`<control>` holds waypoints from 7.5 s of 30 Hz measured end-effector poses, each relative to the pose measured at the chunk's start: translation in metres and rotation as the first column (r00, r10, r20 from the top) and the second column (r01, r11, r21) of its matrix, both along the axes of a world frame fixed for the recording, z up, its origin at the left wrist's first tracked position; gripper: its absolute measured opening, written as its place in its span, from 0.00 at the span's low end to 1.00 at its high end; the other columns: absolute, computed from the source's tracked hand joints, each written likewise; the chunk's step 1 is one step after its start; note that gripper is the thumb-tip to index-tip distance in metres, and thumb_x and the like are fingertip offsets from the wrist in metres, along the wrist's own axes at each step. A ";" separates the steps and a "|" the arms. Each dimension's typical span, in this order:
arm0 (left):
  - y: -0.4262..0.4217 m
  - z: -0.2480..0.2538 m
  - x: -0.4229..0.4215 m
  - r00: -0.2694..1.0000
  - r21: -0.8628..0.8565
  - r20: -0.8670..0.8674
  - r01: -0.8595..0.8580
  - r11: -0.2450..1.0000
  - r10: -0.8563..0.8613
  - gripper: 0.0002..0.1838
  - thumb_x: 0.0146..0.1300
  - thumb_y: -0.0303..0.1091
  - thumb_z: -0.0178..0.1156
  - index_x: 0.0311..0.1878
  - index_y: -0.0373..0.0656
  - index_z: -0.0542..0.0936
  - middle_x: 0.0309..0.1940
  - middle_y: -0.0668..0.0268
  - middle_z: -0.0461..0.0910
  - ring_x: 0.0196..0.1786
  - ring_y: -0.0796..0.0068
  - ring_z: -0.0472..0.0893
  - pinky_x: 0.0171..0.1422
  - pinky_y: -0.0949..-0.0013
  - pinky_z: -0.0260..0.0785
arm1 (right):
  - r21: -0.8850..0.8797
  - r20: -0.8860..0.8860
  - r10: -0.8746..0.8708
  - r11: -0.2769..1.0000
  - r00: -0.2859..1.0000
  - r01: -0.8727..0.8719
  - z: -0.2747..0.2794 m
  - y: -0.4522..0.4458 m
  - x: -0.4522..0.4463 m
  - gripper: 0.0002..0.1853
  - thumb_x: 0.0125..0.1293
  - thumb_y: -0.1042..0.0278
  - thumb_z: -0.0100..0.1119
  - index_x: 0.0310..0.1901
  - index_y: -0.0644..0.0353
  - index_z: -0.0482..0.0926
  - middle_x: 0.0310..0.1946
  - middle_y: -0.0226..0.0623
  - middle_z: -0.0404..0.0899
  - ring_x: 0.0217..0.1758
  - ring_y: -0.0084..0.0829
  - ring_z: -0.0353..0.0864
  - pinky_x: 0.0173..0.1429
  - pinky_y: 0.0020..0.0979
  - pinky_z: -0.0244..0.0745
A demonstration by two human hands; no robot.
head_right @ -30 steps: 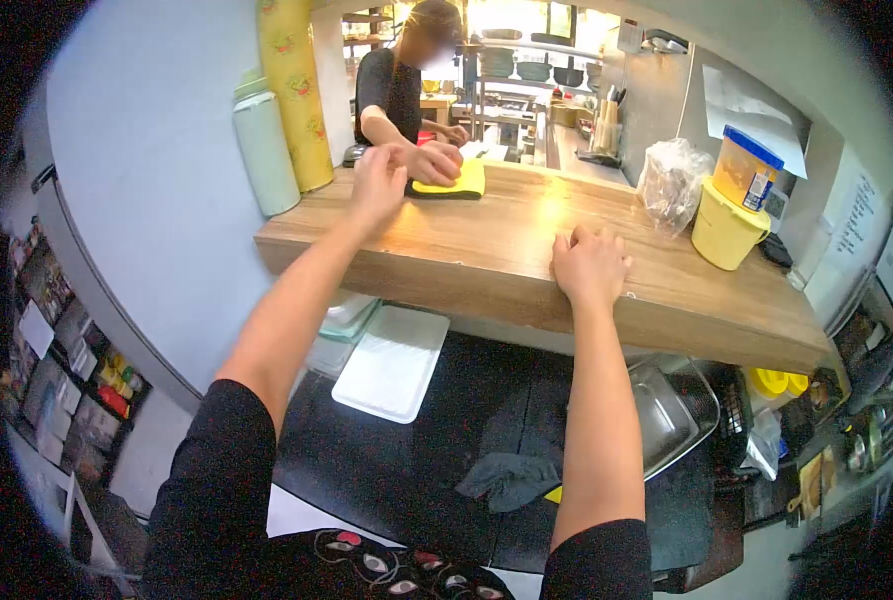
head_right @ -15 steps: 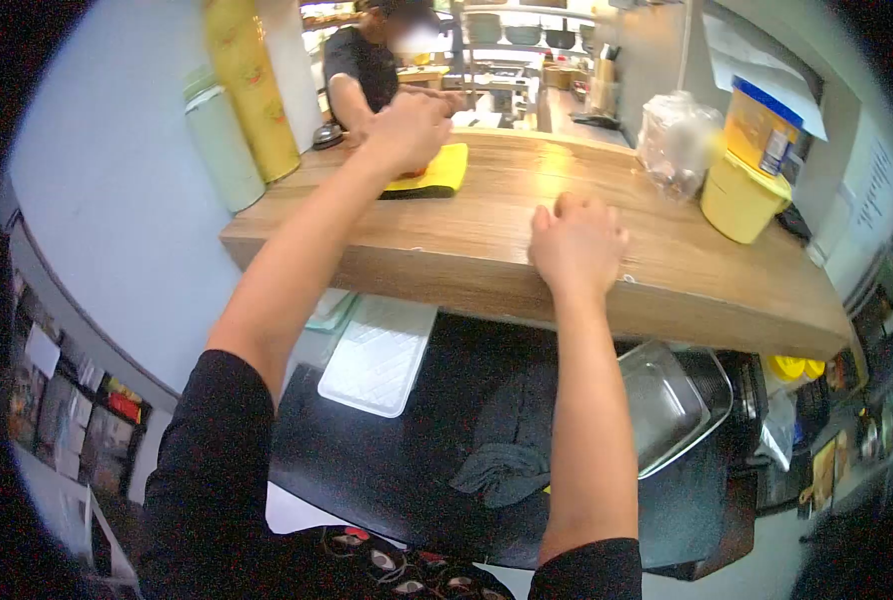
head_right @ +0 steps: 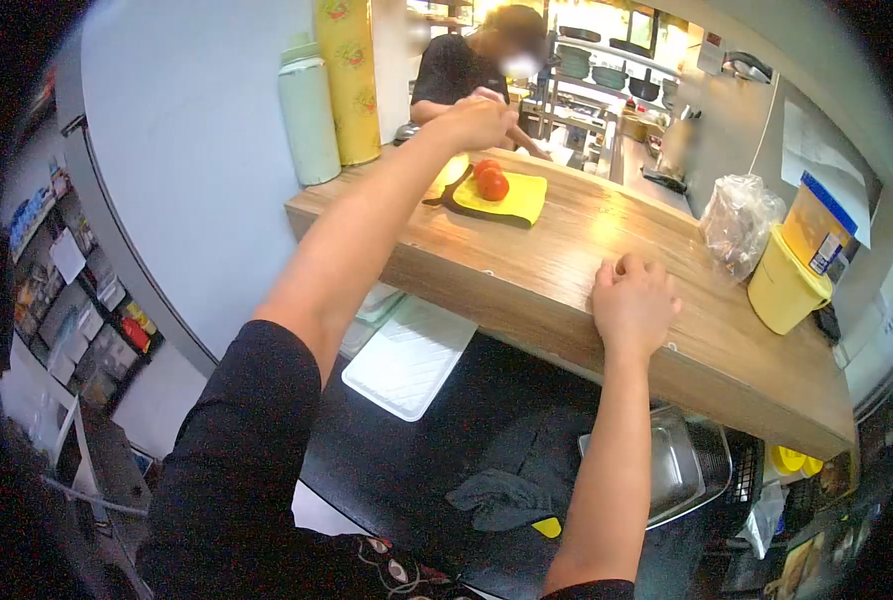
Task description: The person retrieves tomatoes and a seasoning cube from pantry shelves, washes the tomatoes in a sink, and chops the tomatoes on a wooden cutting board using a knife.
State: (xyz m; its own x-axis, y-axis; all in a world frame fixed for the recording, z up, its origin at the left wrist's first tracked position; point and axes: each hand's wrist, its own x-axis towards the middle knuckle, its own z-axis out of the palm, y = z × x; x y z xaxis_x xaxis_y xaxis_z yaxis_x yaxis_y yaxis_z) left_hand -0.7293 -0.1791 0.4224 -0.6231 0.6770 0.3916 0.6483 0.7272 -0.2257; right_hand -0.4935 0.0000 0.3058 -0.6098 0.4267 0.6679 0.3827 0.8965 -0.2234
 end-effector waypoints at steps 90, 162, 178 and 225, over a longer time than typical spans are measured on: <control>-0.891 -0.300 0.557 0.922 0.509 0.111 0.268 -0.818 0.371 0.20 0.67 0.57 0.39 0.51 0.56 0.68 0.27 0.64 0.72 0.22 0.62 0.74 0.21 0.61 0.67 | 0.059 -0.332 0.937 -0.096 -0.111 -0.994 -0.115 -0.703 0.038 0.08 0.51 0.83 0.52 0.35 0.65 0.72 0.28 0.42 0.72 0.32 0.41 0.71 0.39 0.35 0.66; -1.776 -0.266 0.133 0.582 0.613 0.254 0.521 -0.594 0.772 0.19 0.63 0.55 0.52 0.52 0.58 0.69 0.31 0.67 0.72 0.24 0.69 0.75 0.22 0.67 0.69 | -0.069 -0.435 0.873 -0.275 -0.219 -0.959 -0.117 -1.715 -0.572 0.08 0.48 0.81 0.56 0.33 0.63 0.75 0.31 0.43 0.74 0.35 0.44 0.74 0.40 0.38 0.71; -1.981 -0.220 -0.089 0.689 0.780 0.100 0.393 -0.486 0.718 0.12 0.66 0.40 0.51 0.50 0.53 0.67 0.37 0.64 0.70 0.25 0.68 0.76 0.22 0.67 0.72 | 0.289 -0.243 0.910 -0.263 -0.336 -0.921 0.066 -1.918 -0.724 0.25 0.43 0.72 0.65 0.47 0.59 0.74 0.51 0.50 0.67 0.55 0.51 0.65 0.59 0.45 0.61; -2.061 -0.238 -0.074 0.420 0.744 0.056 0.588 -0.318 0.906 0.12 0.67 0.39 0.50 0.50 0.50 0.65 0.33 0.62 0.72 0.22 0.69 0.76 0.19 0.68 0.71 | 0.654 0.284 0.946 -0.312 -0.158 -0.689 0.324 -2.297 -0.760 0.34 0.46 0.50 0.69 0.58 0.31 0.69 0.54 0.32 0.70 0.55 0.40 0.74 0.54 0.46 0.69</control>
